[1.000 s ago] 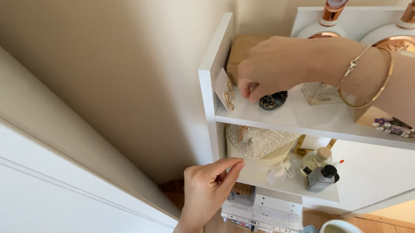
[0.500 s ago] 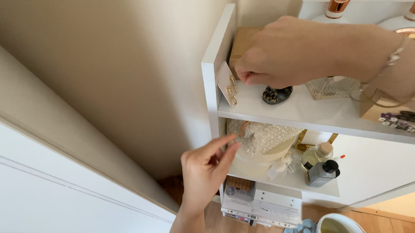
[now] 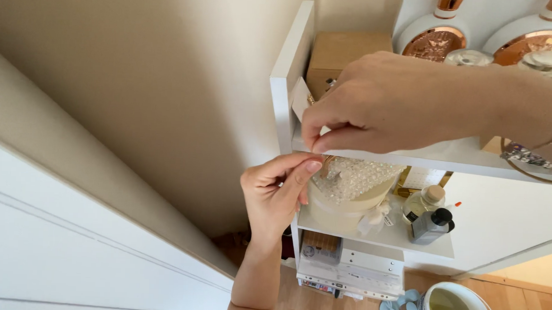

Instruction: The person organizes jewelry by picking up necklaces and earrings from a tray and placing them into a wooden box on a shelf. They also move a decorative plate into a closet and handle a hair tie and sunglasses on a bedside table.

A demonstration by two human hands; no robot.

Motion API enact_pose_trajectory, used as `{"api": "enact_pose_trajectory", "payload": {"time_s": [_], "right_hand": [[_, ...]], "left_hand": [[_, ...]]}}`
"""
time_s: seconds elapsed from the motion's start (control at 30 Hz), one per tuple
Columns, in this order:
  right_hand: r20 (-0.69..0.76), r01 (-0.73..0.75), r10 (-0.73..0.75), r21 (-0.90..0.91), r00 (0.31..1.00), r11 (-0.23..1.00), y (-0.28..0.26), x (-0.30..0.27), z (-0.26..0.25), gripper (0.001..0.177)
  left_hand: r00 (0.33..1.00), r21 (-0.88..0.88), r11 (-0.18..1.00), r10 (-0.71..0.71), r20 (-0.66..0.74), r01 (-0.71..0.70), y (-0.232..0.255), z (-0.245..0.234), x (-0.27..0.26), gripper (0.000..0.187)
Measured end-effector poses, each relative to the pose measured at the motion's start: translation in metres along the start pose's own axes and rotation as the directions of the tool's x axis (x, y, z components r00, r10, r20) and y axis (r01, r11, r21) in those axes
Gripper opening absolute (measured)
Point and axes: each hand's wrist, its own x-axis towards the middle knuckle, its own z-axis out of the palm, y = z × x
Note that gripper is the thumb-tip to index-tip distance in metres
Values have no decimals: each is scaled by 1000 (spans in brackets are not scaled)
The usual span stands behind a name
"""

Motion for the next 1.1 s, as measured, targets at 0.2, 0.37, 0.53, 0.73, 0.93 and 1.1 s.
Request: {"api": "enact_pose_trajectory", "payload": {"time_s": [0.2, 0.37, 0.53, 0.73, 0.93, 1.1], "right_hand": [[-51, -143, 141, -38, 989, 989, 14, -4, 8, 26], [25, -311, 365, -474, 931, 824, 36, -14, 9, 53], [126, -253, 341, -451, 932, 856, 45, -5, 27, 50], [68, -260, 317, -422, 946, 869, 38, 5, 28, 43], [-6, -377, 397, -325, 918, 867, 26, 12, 19, 45], [-267, -209, 148, -217, 952, 954, 35, 24, 32, 87]], "left_hand": [[1000, 51, 998, 28, -6, -28, -11, -2, -6, 8], [999, 161, 987, -1, -43, 8, -15, -14, -20, 8], [974, 446, 879, 219, -61, -170, -17, -22, -30, 11], [673, 522, 799, 564, -478, -299, 5, -49, -97, 9], [722, 601, 665, 662, -200, -443, -7, -60, -87, 21], [805, 575, 705, 580, -129, -416, -2, -57, -82, 19]]}}
